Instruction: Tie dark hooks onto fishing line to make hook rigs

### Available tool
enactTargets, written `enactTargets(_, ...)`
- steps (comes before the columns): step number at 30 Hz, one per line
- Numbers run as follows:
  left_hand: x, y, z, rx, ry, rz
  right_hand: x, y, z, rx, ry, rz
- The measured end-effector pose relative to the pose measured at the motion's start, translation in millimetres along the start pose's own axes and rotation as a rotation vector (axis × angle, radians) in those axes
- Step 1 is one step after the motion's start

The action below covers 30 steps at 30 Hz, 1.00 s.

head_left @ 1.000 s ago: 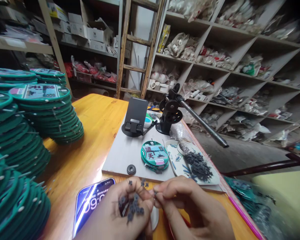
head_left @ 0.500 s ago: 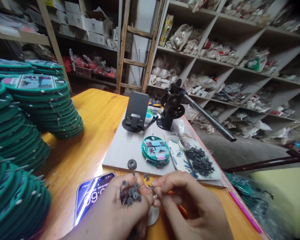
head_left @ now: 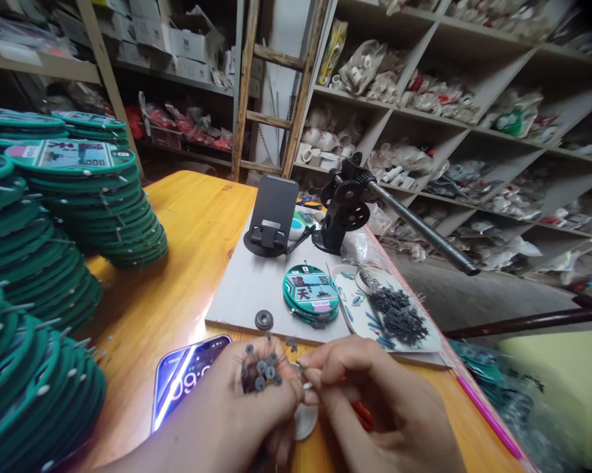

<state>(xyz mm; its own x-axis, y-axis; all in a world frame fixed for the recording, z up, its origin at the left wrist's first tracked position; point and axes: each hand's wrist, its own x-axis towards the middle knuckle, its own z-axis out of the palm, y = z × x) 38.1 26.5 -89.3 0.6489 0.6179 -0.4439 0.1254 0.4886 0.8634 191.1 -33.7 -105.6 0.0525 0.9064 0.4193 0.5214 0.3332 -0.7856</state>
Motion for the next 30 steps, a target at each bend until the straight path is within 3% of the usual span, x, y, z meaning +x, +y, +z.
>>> enactTargets(14, 2.3, 2.6, 0.1, -0.028, -0.042, -0.018, -3.1, -0.5, 1.4, 0.022, -0.035, 0.005)
enactTargets(25, 3.3, 0.4, -0.9, -0.06, 0.001, -0.042, -0.4, -2.8, -0.6, -0.052, -0.05, -0.063)
enactTargets(30, 3.4, -0.3, -1.7, -0.063, -0.05, -0.027, -1.1, -3.3, 0.1, -0.035, -0.039, -0.071)
